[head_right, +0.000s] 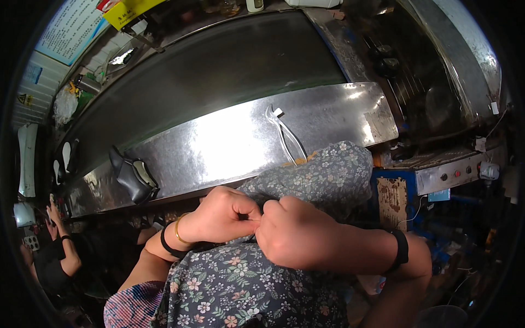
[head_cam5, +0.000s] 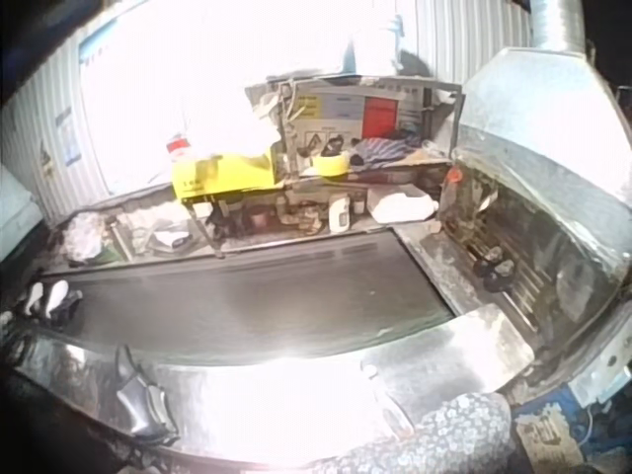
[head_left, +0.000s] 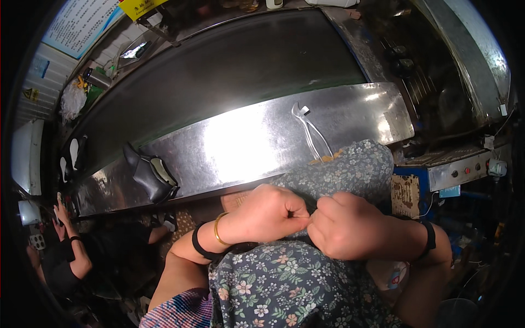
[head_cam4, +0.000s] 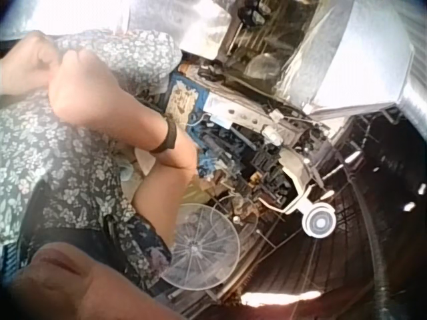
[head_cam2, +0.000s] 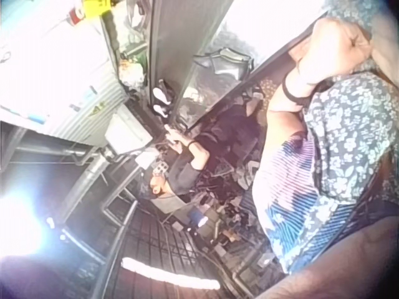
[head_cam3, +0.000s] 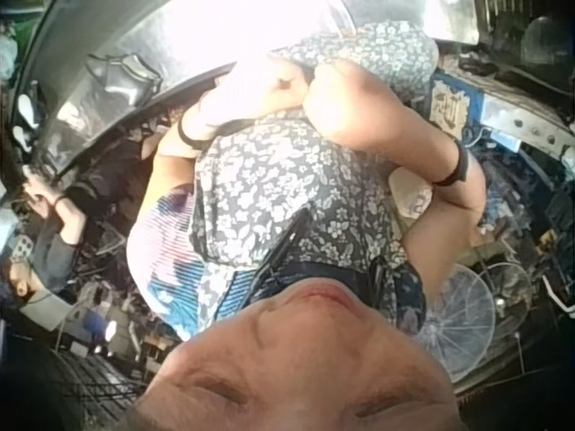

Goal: Inspecting and cleaning finished shoes on a conveyor belt in a factory setting.

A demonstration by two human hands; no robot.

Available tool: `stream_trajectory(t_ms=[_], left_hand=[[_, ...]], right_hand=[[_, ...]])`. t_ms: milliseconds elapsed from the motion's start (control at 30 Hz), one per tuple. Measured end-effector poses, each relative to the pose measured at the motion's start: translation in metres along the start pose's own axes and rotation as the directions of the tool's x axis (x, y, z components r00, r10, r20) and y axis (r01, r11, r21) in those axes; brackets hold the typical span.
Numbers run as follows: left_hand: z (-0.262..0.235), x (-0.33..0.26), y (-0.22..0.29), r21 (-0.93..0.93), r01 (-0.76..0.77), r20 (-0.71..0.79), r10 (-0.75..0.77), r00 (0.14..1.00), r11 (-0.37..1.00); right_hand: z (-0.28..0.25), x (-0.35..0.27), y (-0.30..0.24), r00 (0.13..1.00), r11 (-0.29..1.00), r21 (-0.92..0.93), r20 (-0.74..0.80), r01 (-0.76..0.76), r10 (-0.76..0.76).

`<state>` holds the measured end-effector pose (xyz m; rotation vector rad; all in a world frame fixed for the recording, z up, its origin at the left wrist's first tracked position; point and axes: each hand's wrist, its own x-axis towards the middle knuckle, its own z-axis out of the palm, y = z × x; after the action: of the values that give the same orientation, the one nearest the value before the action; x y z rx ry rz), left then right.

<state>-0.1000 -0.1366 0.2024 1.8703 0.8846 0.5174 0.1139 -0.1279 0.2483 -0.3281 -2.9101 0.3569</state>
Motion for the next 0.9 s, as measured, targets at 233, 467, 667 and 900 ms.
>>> stream_trajectory(t_ms=[233,467,667,900], left_hand=[[0.005,-0.007,-0.001,-0.319,0.111,-0.091,-0.147,0.985,0.941],[0.006,-0.008,-0.004,-0.456,0.076,-0.127,-0.149,0.981,0.887],[0.009,-0.004,-0.005,-0.351,0.120,-0.081,-0.157,0.984,0.929],[0.015,0.002,-0.012,-0.073,0.213,-0.008,-0.214,0.977,0.974]], right_hand=[[0.056,-0.019,0.008,0.505,0.345,0.869,-0.133,-0.354,0.853],[0.081,-0.035,-0.003,0.533,0.156,0.984,-0.084,-0.090,0.842],[0.058,-0.028,-0.003,0.663,0.548,0.790,-0.258,-0.274,0.703],[0.030,-0.010,-0.004,0.777,0.800,0.519,-0.354,-0.301,0.521]])
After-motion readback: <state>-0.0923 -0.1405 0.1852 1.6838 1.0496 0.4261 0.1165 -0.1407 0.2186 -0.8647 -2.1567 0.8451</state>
